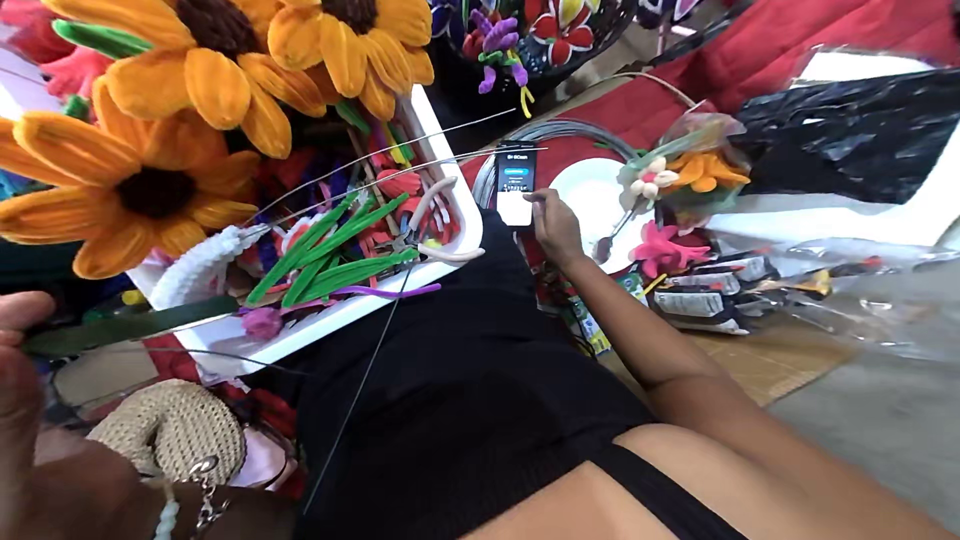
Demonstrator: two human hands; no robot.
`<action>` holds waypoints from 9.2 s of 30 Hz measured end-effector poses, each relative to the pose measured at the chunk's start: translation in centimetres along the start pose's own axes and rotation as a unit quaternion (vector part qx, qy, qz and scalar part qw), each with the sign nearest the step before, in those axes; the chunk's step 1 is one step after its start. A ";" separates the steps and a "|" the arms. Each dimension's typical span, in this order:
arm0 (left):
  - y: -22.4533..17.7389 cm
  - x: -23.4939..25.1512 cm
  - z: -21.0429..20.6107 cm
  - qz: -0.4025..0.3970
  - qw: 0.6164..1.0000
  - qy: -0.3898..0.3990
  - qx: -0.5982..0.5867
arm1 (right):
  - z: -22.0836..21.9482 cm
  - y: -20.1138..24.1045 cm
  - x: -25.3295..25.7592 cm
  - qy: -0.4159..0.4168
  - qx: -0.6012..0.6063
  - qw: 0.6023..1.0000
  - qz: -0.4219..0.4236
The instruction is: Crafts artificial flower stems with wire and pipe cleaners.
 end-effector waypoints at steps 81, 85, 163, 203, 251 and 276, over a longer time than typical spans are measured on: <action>-3.8 -0.1 -4.7 -0.063 0.976 0.132 -0.162 | 11.2 40.8 1.5 0.190 0.544 0.752 0.321; -4.3 -0.4 -3.8 -0.116 0.988 0.089 -0.052 | 11.2 40.4 1.5 0.146 0.545 0.769 0.300; -8.4 2.4 -4.4 -0.205 0.974 0.040 0.091 | 11.8 40.9 3.2 0.118 0.568 0.738 0.344; -7.7 1.6 -5.5 -0.192 0.974 0.090 0.074 | 9.6 37.9 2.7 0.113 0.477 0.771 0.407; -2.9 -3.9 -6.3 -0.234 0.948 0.037 0.214 | 12.6 38.0 1.9 -0.010 0.519 0.790 0.327; -0.5 -2.5 -9.2 0.033 0.950 0.244 -0.191 | 12.7 38.0 2.0 -0.023 0.588 0.717 0.372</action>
Point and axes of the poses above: each hand's wrist, its own x-axis towards the middle knuckle, its own z-axis out of the back of the hand, y = z × x, the point moved 9 cm from there along x, towards the middle knuckle, and after that the axes turned 1 degree about y, right-handed, at the moved point
